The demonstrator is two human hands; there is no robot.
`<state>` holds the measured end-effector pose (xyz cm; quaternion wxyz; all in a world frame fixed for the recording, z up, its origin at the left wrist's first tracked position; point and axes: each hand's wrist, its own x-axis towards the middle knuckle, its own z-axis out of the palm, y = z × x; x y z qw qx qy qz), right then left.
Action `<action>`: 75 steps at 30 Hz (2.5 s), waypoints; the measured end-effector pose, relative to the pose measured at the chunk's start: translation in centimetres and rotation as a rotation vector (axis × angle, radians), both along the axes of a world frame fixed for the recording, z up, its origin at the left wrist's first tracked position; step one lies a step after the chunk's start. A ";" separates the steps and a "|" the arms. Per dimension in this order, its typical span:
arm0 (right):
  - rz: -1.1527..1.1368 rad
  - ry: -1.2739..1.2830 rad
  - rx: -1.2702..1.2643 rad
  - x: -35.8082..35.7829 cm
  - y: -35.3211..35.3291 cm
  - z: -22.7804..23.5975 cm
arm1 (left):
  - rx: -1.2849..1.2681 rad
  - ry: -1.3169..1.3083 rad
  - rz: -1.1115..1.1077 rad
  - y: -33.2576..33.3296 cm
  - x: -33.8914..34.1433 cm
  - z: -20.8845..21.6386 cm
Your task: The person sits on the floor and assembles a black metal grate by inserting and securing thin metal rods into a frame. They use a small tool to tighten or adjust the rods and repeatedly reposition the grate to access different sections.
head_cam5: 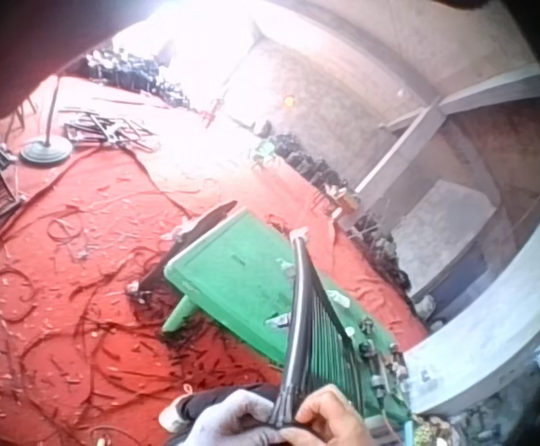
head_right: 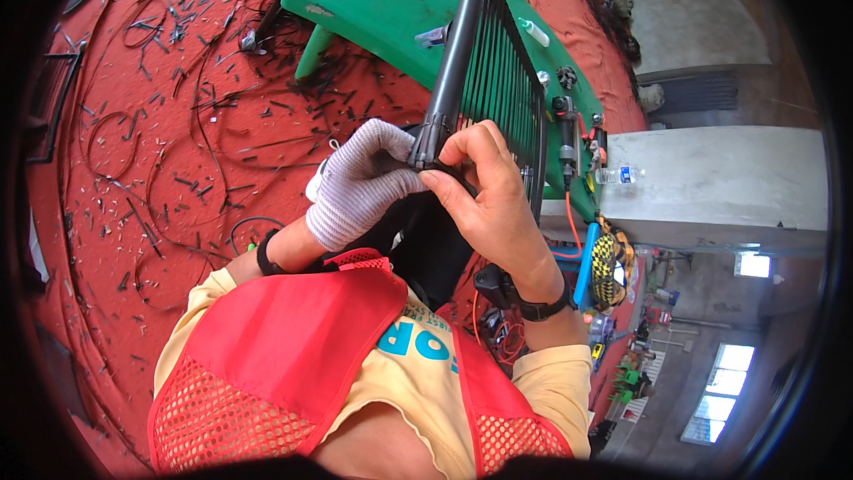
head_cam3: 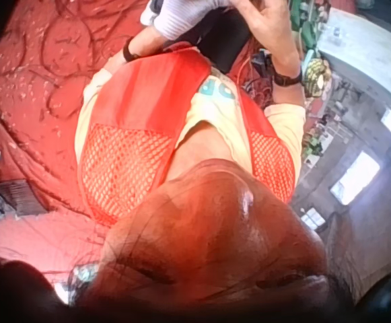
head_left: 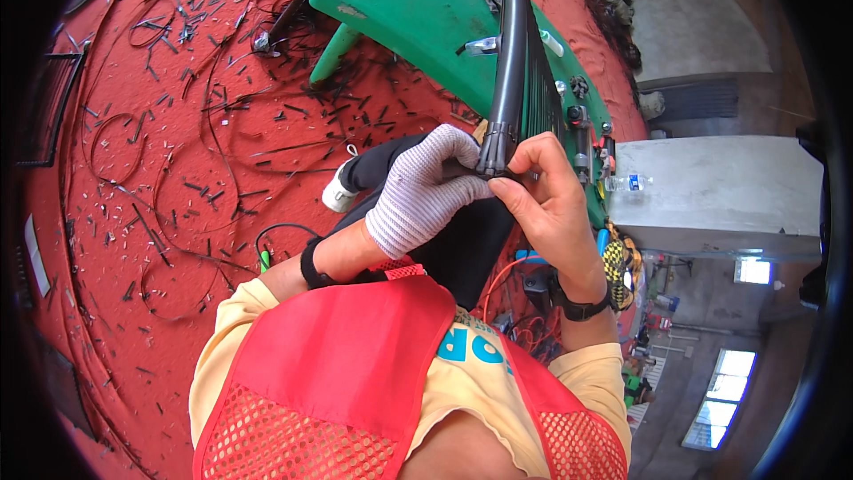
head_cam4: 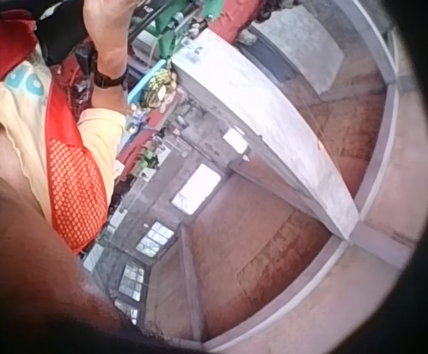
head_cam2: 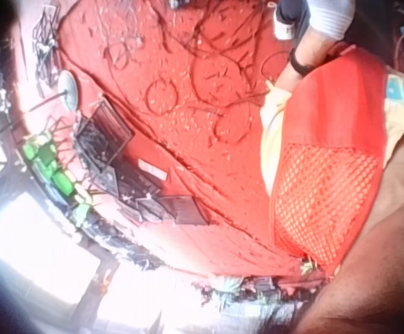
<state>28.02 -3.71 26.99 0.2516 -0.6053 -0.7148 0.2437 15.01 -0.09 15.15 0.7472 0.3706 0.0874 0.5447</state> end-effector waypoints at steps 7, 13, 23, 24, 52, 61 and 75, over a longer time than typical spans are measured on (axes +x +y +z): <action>0.073 0.078 -0.132 1.0 1.5 -3.5 | -0.060 -0.007 0.004 0.5 -0.7 -3.6; 0.198 0.134 -0.111 1.2 3.1 -6.8 | -0.153 0.148 -0.008 0.7 -1.6 -6.9; 0.245 0.118 -0.291 2.1 4.3 -10.4 | -0.260 0.209 0.014 0.4 -1.4 -11.3; 0.249 0.101 -0.297 2.2 4.4 -10.6 | -0.266 0.191 0.015 0.3 -1.4 -11.4; 0.370 0.059 -0.248 3.2 5.8 -12.4 | -0.511 -0.177 -0.408 -0.4 -3.9 -11.3; 0.333 0.084 -0.294 3.1 5.7 -12.3 | -0.510 -0.149 -0.396 -0.7 -4.0 -10.8; 0.327 0.086 -0.268 3.0 5.7 -12.5 | -0.508 -0.124 -0.397 -0.8 -4.0 -11.1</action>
